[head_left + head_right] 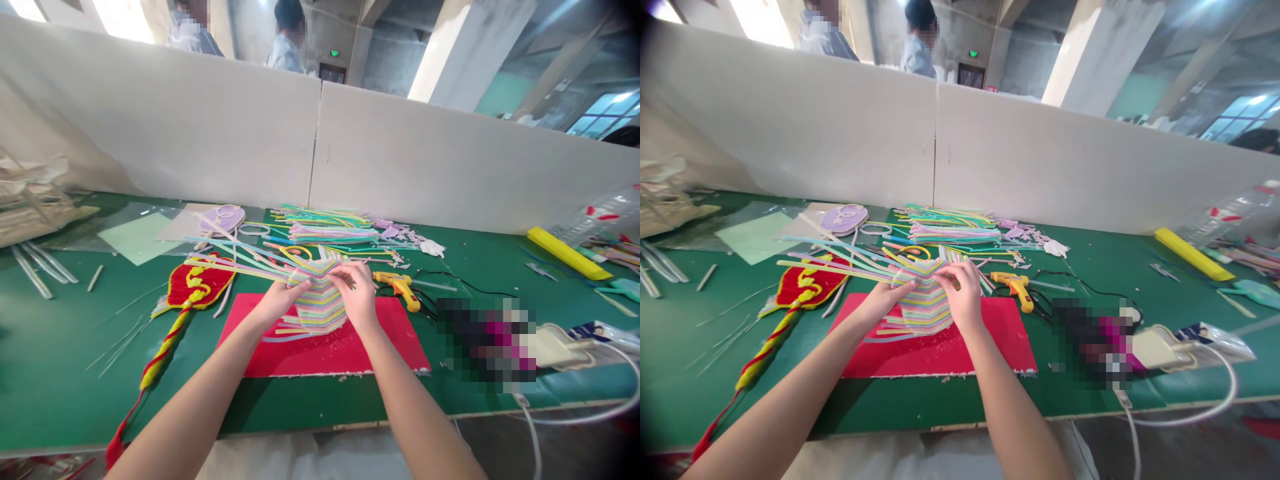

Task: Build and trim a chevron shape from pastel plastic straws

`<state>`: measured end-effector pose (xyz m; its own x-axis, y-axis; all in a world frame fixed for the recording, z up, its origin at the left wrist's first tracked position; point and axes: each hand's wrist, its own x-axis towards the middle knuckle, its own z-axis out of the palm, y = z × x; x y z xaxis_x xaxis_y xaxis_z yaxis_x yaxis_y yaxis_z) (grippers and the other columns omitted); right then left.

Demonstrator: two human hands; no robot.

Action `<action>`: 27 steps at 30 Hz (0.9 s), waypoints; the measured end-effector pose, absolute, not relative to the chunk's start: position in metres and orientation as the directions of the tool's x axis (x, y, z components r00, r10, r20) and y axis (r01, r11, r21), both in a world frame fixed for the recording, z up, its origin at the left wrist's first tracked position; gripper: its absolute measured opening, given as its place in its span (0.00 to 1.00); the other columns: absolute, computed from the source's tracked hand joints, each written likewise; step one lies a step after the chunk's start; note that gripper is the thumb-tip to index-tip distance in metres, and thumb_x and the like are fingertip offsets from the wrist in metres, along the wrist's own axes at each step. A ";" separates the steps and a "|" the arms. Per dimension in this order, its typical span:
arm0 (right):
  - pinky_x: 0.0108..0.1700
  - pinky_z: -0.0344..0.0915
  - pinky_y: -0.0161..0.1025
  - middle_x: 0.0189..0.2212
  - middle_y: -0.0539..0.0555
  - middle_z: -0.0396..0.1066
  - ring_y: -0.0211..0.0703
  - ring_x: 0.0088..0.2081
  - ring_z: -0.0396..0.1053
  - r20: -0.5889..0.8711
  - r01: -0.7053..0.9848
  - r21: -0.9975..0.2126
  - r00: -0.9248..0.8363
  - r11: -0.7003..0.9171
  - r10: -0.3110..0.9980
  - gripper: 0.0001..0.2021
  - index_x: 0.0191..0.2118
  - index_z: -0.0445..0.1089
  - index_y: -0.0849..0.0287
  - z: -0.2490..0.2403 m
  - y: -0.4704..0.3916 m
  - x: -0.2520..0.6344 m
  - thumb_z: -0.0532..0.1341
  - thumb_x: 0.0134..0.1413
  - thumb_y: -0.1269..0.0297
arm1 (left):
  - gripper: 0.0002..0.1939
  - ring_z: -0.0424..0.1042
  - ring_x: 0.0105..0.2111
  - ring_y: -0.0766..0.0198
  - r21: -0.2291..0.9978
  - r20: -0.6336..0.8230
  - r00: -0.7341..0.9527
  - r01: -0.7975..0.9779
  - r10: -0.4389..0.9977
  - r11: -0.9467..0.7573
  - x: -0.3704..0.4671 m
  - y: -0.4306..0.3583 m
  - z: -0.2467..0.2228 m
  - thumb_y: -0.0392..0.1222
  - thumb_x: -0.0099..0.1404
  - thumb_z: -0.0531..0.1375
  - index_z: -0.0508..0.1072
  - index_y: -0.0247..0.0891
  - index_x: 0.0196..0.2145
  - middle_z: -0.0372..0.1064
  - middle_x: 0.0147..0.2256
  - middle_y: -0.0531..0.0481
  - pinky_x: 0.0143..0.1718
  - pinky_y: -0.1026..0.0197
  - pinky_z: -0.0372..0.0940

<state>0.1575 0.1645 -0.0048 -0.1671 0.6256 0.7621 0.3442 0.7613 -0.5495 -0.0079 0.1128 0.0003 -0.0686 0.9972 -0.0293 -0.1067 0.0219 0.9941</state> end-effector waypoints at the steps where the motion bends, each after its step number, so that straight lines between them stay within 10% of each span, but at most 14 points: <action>1: 0.43 0.64 0.44 0.31 0.51 0.68 0.44 0.39 0.66 0.763 0.350 -0.545 -0.170 0.762 0.623 0.02 0.33 0.71 0.54 -0.005 0.165 0.158 0.63 0.53 0.63 | 0.29 0.73 0.44 0.48 0.995 -0.027 -0.068 -0.101 0.997 0.020 -0.008 0.113 0.000 0.56 0.49 0.65 0.75 0.35 0.45 0.76 0.42 0.44 0.48 0.50 0.65; 27: 0.36 0.62 0.38 0.30 0.52 0.66 0.40 0.34 0.64 0.742 0.317 -0.624 -0.049 0.715 0.669 0.07 0.32 0.65 0.57 -0.004 0.167 0.161 0.55 0.59 0.63 | 0.29 0.72 0.45 0.46 0.990 -0.055 -0.082 -0.137 0.995 0.044 -0.009 0.113 0.000 0.56 0.47 0.66 0.75 0.34 0.42 0.77 0.37 0.44 0.48 0.49 0.65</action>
<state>0.1614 0.1665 -0.0040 -0.0490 0.6689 0.7417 0.3166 0.7147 -0.6236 -0.0088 0.1131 -0.0002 -0.0815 0.9951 -0.0553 -0.1367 0.0438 0.9896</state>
